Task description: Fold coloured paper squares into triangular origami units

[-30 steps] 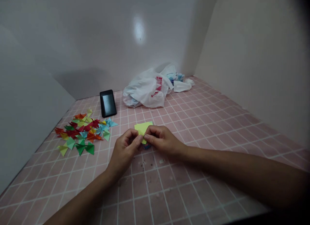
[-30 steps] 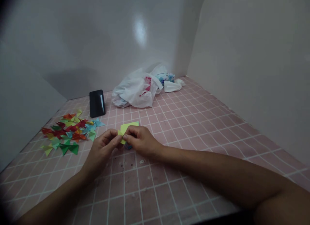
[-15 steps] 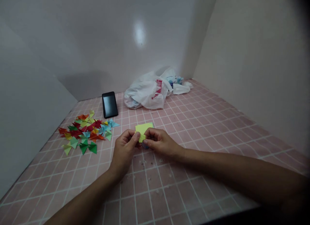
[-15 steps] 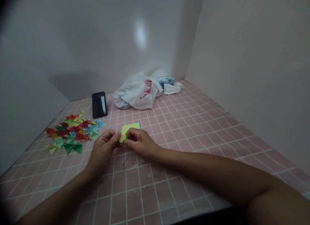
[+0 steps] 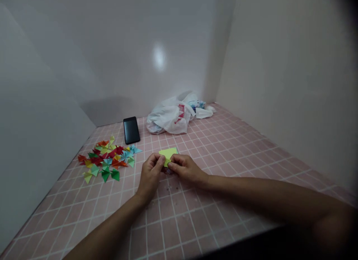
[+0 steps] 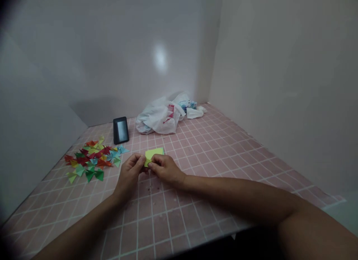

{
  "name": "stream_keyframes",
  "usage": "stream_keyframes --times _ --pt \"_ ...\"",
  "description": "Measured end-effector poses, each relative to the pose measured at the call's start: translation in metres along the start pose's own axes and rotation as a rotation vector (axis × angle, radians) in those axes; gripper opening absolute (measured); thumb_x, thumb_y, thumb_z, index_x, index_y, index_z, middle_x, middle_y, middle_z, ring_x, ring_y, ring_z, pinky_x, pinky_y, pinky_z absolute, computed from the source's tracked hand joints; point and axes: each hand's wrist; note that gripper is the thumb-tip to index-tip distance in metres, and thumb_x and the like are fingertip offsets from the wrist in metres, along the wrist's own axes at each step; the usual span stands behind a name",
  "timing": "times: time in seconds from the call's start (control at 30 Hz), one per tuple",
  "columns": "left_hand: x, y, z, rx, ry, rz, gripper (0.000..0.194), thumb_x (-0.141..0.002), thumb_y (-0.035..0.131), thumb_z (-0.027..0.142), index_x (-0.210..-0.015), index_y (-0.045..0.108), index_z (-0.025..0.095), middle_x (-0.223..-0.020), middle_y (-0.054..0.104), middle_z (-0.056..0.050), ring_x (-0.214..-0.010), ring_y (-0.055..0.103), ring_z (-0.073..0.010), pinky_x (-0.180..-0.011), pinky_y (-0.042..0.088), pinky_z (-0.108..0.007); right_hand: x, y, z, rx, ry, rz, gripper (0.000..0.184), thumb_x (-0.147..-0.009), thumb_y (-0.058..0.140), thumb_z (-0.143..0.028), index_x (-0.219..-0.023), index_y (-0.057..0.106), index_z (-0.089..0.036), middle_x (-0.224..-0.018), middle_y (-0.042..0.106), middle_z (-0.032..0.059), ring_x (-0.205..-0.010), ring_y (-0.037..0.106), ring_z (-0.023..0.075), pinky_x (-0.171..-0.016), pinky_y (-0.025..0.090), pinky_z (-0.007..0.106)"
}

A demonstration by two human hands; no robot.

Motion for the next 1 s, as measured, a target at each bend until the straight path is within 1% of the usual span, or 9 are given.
stream_keyframes --times 0.17,0.3,0.4,0.47,0.57,0.7,0.77,0.87,1.0 --pt "-0.001 -0.003 0.003 -0.041 0.023 -0.053 0.026 -0.08 0.071 0.036 -0.068 0.06 0.016 -0.061 0.058 0.003 -0.054 0.055 -0.0101 -0.056 0.045 -0.022 0.001 -0.001 -0.007 0.008 0.037 -0.027 0.025 -0.082 0.061 -0.032 -0.064 0.053 -0.017 -0.06 0.053 -0.0024 -0.056 0.046 0.0095 -0.054 0.034 0.023" --pt "0.0 -0.002 0.003 -0.065 0.007 -0.1 0.033 -0.084 0.065 0.044 -0.069 0.06 0.016 -0.06 0.059 0.002 -0.052 0.055 -0.0108 -0.053 0.044 -0.022 0.004 -0.004 -0.015 -0.078 0.09 -0.024 0.023 -0.082 0.06 -0.032 -0.067 0.054 -0.017 -0.057 0.053 -0.0036 -0.05 0.046 0.0084 -0.051 0.034 0.022" --pt "-0.001 -0.002 0.002 -0.094 0.007 -0.125 0.036 -0.084 0.063 0.05 -0.074 0.061 0.016 -0.063 0.061 0.001 -0.054 0.057 -0.013 -0.056 0.047 -0.025 0.006 -0.005 -0.017 -0.058 0.059 0.067 0.023 -0.084 0.057 -0.032 -0.067 0.055 -0.017 -0.057 0.054 -0.0039 -0.049 0.047 0.0084 -0.05 0.036 0.022" --pt "-0.001 -0.002 0.003 -0.132 0.013 -0.141 0.035 -0.082 0.064 0.05 -0.072 0.061 0.016 -0.061 0.062 0.0 -0.055 0.058 -0.0142 -0.057 0.047 -0.026 0.007 -0.005 -0.017 -0.022 0.031 0.109 0.026 -0.086 0.056 -0.033 -0.066 0.055 -0.017 -0.056 0.053 -0.0038 -0.049 0.047 0.0088 -0.051 0.037 0.022" --pt "-0.002 -0.004 0.005 -0.211 0.05 -0.145 0.034 -0.081 0.066 0.047 -0.066 0.06 0.017 -0.057 0.059 0.001 -0.054 0.054 -0.014 -0.056 0.043 -0.025 0.006 -0.006 -0.014 -0.005 0.014 0.117 0.028 -0.085 0.059 -0.037 -0.066 0.054 -0.017 -0.058 0.054 -0.0033 -0.052 0.049 0.0091 -0.053 0.039 0.022" --pt "-0.001 -0.005 0.006 -0.289 0.081 -0.17 0.033 -0.083 0.065 0.044 -0.064 0.06 0.018 -0.056 0.057 0.001 -0.054 0.051 -0.0142 -0.055 0.039 -0.025 0.005 -0.01 -0.01 -0.043 0.023 0.059 0.031 -0.08 0.067 -0.043 -0.07 0.056 -0.016 -0.061 0.056 -0.0032 -0.054 0.051 0.0092 -0.054 0.04 0.022" --pt "-0.001 -0.005 0.005 -0.301 0.077 -0.195 0.033 -0.087 0.061 0.045 -0.069 0.062 0.018 -0.059 0.058 0.0 -0.057 0.053 -0.0149 -0.057 0.04 -0.025 0.006 -0.011 -0.007 -0.04 0.018 0.043 0.029 -0.082 0.064 -0.04 -0.069 0.057 -0.016 -0.058 0.055 -0.0034 -0.052 0.049 0.0089 -0.053 0.038 0.022" --pt "-0.001 -0.005 0.002 -0.306 0.072 -0.237 0.03 -0.087 0.06 0.044 -0.073 0.062 0.018 -0.064 0.059 0.0 -0.06 0.054 -0.015 -0.059 0.042 -0.026 0.007 -0.013 -0.004 -0.007 -0.012 0.095 0.025 -0.084 0.06 -0.033 -0.067 0.055 -0.016 -0.057 0.053 -0.0038 -0.053 0.047 0.0087 -0.054 0.036 0.022" --pt "-0.002 -0.005 0.001 -0.326 0.049 -0.283 0.029 -0.085 0.063 0.041 -0.069 0.06 0.018 -0.061 0.056 0.001 -0.057 0.05 -0.0133 -0.057 0.039 -0.025 0.006 -0.015 -0.001 -0.024 -0.007 0.083 0.027 -0.087 0.058 -0.037 -0.069 0.054 -0.017 -0.058 0.052 -0.0039 -0.053 0.047 0.009 -0.053 0.037 0.023"
Point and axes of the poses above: each hand's wrist, its own x-axis away from the middle knuckle, its own y-axis out of the palm, z = x × y
